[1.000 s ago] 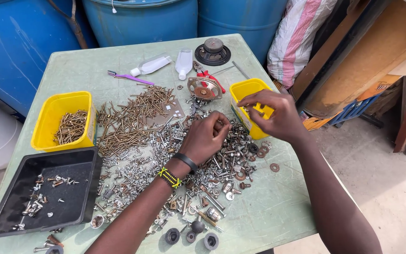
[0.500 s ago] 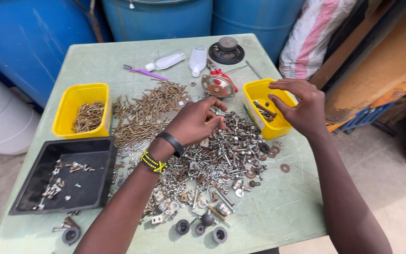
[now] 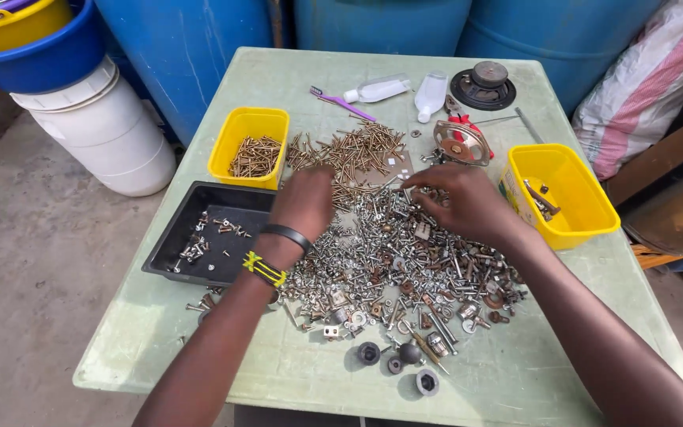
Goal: The person sorts a mixed pile of metal fasteners on a table, picking up individual items and placing them into separate yellow and black containers. The person handles screws, nails, and washers by hand, moving them from the central pile into the bins.
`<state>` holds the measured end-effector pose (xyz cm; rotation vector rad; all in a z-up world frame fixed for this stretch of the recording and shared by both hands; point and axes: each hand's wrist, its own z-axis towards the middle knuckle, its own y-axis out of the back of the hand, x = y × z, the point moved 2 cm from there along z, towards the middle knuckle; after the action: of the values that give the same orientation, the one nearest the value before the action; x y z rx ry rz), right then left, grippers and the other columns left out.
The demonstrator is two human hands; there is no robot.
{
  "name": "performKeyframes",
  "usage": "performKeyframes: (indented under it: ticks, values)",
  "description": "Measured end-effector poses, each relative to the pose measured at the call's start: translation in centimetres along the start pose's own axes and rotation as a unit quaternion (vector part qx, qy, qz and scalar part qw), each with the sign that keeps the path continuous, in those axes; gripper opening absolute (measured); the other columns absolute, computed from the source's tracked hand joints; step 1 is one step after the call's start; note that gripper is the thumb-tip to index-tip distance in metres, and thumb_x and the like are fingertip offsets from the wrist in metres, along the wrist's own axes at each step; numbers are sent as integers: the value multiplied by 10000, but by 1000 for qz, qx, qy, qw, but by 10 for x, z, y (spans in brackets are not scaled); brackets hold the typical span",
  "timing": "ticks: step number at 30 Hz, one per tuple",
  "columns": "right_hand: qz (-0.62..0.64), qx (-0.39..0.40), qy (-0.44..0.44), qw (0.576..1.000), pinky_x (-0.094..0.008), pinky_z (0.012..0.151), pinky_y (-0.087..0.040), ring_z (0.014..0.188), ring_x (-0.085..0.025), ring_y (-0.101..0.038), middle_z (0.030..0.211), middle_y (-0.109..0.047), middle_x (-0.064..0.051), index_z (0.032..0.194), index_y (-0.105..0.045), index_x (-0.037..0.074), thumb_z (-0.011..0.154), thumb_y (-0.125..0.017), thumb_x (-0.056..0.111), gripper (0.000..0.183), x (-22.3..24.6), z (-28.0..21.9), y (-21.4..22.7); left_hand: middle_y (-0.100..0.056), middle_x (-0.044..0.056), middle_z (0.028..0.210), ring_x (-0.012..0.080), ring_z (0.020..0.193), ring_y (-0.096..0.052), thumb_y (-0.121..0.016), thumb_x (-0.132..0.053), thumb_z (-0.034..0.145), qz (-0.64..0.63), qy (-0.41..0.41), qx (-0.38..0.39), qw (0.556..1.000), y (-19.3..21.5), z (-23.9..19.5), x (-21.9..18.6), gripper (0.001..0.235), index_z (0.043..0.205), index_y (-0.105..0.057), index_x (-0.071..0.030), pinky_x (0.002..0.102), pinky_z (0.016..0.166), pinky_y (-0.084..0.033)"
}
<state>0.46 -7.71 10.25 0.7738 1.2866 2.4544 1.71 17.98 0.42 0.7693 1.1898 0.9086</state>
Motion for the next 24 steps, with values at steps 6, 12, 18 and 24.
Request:
performKeyframes:
  ticks: [6, 12, 18, 24]
  values:
    - [57, 156, -36, 985, -505, 797, -627, 955, -441, -741, 1065, -746, -282, 1186, -693, -38, 874, -707, 19, 318, -19, 81, -63, -613, 279, 1271, 458, 1226, -557, -586, -136, 902, 147, -82, -68, 983, -49, -41, -65, 384, 1222, -620, 73, 479, 896, -553]
    - [-21, 232, -57, 971, -434, 834, -603, 919, -317, -771, 878, -803, -58, 962, -785, 139, 857, -760, 191, 120, -67, 116, -128, -650, 201, 1204, 398, 1192, -567, -554, -103, 881, 173, -82, -101, 976, -69, -37, -44, 307, 1152, -647, 6, 466, 861, -524]
    - [-4, 205, -94, 974, -391, 847, -579, 830, -248, -782, 809, -800, -4, 908, -786, 189, 804, -801, 180, 105, -52, 126, -112, -640, 280, 1275, 446, 1272, -545, -488, -76, 964, 214, -87, -140, 963, -71, -43, -57, 352, 1249, -638, 65, 486, 950, -488]
    - [144, 13, -36, 989, -299, 688, -591, 782, -184, -765, 838, -778, -49, 1016, -762, 117, 864, -763, 31, 175, -17, 161, -96, -633, 286, 1256, 457, 1259, -549, -486, -94, 962, 249, -88, -144, 954, -83, -42, -57, 360, 1251, -633, 61, 497, 933, -481]
